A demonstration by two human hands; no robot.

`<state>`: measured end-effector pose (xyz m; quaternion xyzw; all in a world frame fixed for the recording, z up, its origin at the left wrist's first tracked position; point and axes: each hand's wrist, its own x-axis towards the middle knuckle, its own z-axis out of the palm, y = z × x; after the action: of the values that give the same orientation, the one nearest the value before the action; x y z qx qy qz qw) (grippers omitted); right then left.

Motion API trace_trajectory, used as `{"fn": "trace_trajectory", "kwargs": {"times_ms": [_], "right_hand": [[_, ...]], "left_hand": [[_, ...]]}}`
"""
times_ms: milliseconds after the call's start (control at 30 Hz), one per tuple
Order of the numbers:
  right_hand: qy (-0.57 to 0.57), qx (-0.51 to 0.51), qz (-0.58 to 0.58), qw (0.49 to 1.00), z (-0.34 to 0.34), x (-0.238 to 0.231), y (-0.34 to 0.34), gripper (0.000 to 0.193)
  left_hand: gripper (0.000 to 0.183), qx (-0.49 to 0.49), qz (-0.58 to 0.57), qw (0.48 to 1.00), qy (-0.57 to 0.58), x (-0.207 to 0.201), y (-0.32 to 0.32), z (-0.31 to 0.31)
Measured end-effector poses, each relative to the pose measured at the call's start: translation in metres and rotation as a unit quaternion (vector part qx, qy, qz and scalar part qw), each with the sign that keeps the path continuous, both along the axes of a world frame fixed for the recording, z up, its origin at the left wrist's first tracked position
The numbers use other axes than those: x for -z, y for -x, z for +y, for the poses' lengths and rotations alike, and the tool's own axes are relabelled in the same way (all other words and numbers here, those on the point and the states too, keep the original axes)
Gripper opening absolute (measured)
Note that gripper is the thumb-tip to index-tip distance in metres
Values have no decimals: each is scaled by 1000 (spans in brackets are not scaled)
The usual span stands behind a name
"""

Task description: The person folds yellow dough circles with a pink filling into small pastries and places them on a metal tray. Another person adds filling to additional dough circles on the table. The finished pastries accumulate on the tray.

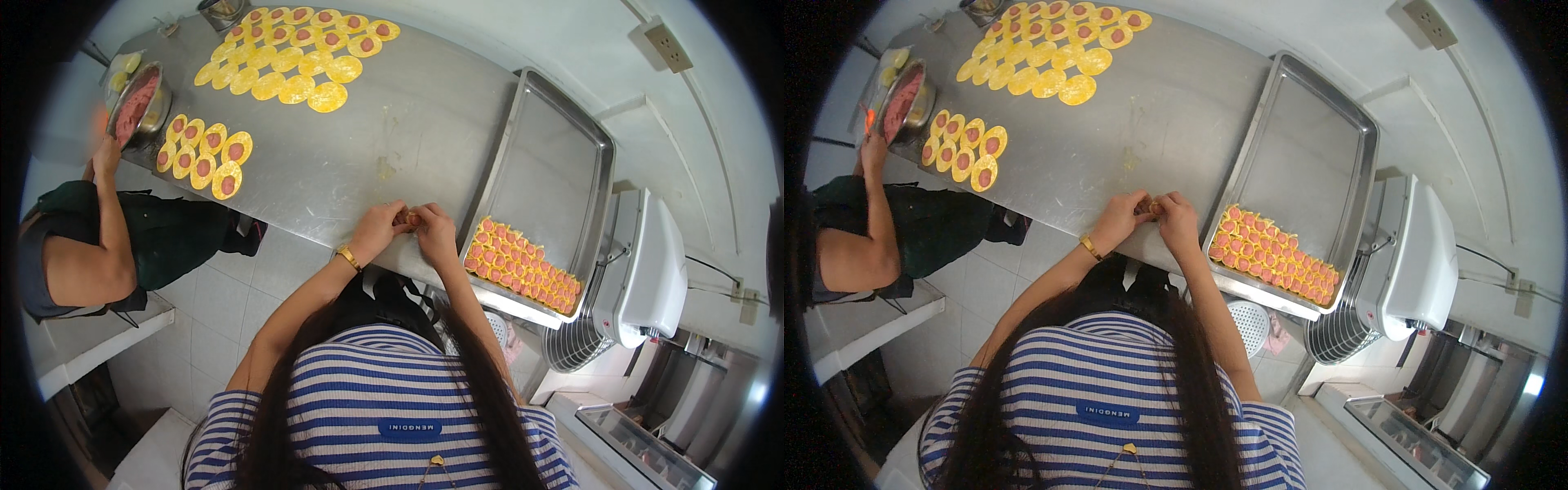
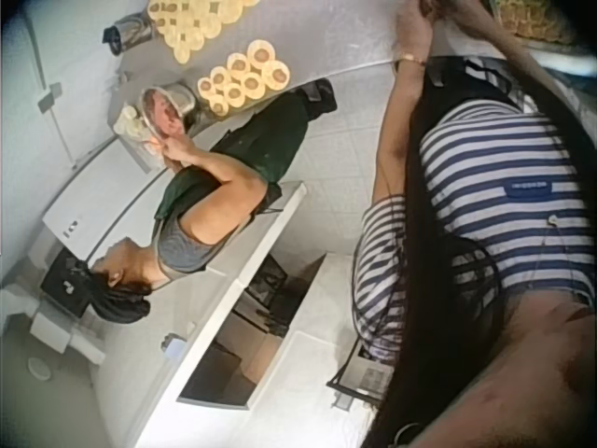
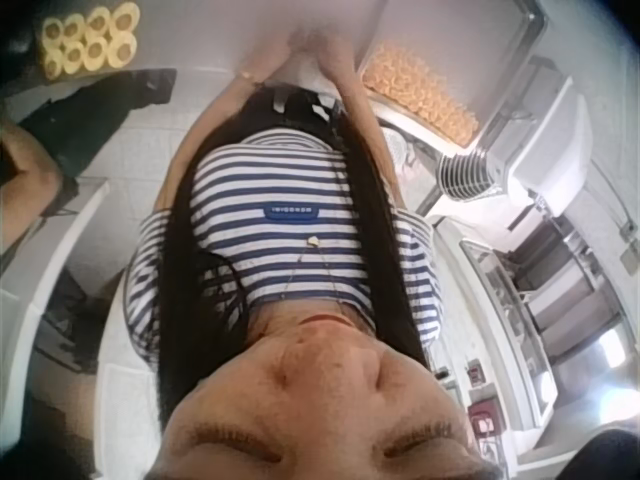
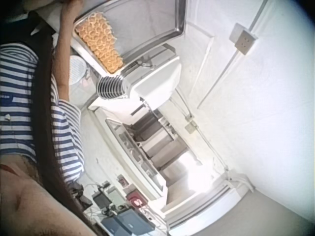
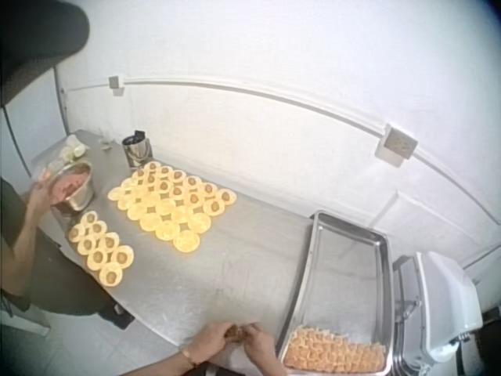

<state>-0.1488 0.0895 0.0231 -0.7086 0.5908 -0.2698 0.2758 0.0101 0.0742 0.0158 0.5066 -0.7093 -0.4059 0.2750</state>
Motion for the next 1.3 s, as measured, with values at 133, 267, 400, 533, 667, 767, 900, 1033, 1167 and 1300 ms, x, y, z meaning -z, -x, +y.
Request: {"fn": "trace_trajectory", "kwargs": {"times_ms": [133,267,400,533,667,767,900,1033,1167,1300], "right_hand": [[17,11,-29,999,-2,1,-1,35],[16,11,-15,1000,-1,1,0,34],[-31,-10,-9,999,0,-1,-1,41],[12,-1,-3,1000,2,-3,-1,39],[25,-22,48,998,3,1,-4,37],[33,-32,76,996,5,2,-10,38],[66,-28,85,994,7,-2,-18,36],[45,-51,105,992,2,-2,-18,34],[59,-65,106,991,2,0,-15,34],[73,-56,90,992,6,0,-15,34]], "left_hand": [[22,-12,-10,1000,-11,2,-1,0],[20,-29,-3,1000,-11,5,-2,1],[19,-23,-31,999,9,7,-1,1],[21,-36,-48,998,18,7,-8,4],[20,-109,-27,994,5,8,-46,13],[17,-210,-10,978,8,10,-91,22],[14,-392,-27,917,65,13,-172,36],[18,-493,-96,857,119,22,-233,34],[22,-533,-131,824,139,31,-266,22],[21,-548,-170,808,134,42,-285,11]]}}
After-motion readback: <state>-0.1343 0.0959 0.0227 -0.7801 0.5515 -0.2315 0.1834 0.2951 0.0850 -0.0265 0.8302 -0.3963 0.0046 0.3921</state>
